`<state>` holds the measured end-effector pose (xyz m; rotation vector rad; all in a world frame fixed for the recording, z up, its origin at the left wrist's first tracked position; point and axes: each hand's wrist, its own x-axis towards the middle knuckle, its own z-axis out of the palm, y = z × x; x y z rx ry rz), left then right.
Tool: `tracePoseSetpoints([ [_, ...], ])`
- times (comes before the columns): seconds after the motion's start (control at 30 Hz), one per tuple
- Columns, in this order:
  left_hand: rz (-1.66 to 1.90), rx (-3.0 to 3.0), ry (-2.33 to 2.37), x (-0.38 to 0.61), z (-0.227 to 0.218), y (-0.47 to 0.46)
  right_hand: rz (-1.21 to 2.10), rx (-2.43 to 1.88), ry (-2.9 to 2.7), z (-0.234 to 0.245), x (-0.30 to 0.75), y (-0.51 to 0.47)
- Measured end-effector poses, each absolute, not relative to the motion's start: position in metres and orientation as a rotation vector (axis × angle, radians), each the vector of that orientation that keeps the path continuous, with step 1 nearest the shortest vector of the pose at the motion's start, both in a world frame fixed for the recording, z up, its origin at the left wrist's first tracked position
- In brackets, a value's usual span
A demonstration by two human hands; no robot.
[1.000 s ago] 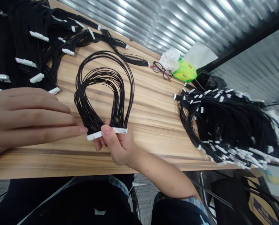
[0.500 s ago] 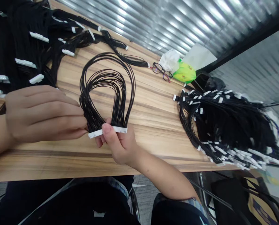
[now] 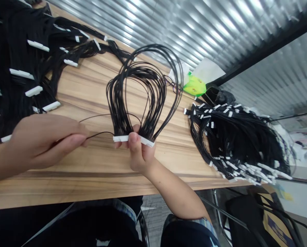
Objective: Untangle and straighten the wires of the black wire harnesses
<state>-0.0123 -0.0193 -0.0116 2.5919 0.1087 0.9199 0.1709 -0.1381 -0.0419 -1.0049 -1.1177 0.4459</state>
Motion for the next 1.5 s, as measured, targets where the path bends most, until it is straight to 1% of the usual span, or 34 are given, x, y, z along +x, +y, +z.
tracePoseSetpoints([
  [0.07,0.972,2.644,0.317,-0.008,-0.013,-0.023,0.484,-0.989,-1.143,-0.051,0.168,-0.141],
  [0.13,1.076,2.697,0.365,-0.005,-0.014,-0.024,0.527,-0.989,-1.149,-0.057,0.165,-0.142],
  [0.2,1.186,2.757,0.326,-0.005,-0.015,-0.024,0.571,-0.973,-1.152,-0.059,0.163,-0.142],
  [0.27,1.21,2.814,0.281,-0.008,-0.017,-0.023,0.592,-0.975,-1.15,-0.06,0.163,-0.142],
  [0.33,1.226,2.867,0.185,-0.011,-0.017,-0.02,0.601,-1.008,-1.149,-0.059,0.163,-0.143],
  [0.47,1.41,2.902,-0.032,-0.013,-0.017,-0.013,0.633,-1.002,-1.168,-0.058,0.162,-0.146],
  [0.63,1.438,2.916,-0.166,-0.013,-0.024,-0.008,0.666,-0.893,-1.229,-0.057,0.161,-0.148],
  [0.83,1.495,2.94,-0.205,-0.014,-0.023,-0.007,0.63,-0.932,-1.235,-0.055,0.161,-0.148],
  [0.93,1.454,3.013,-0.154,-0.009,-0.01,-0.01,0.626,-0.993,-1.253,-0.053,0.162,-0.147],
  [1.07,1.391,3.142,0.035,-0.006,0.002,-0.005,0.602,-1.067,-1.19,-0.049,0.165,-0.143],
  [1.13,1.344,3.088,-0.071,-0.01,0.002,-0.001,0.552,-1.068,-1.128,-0.046,0.167,-0.141],
  [1.27,1.081,2.958,-0.451,-0.024,-0.005,-0.007,0.492,-1.102,-1.07,-0.044,0.171,-0.137],
  [1.5,0.889,2.834,-0.53,-0.028,-0.008,-0.036,0.495,-1.108,-1.165,-0.054,0.172,-0.141],
])
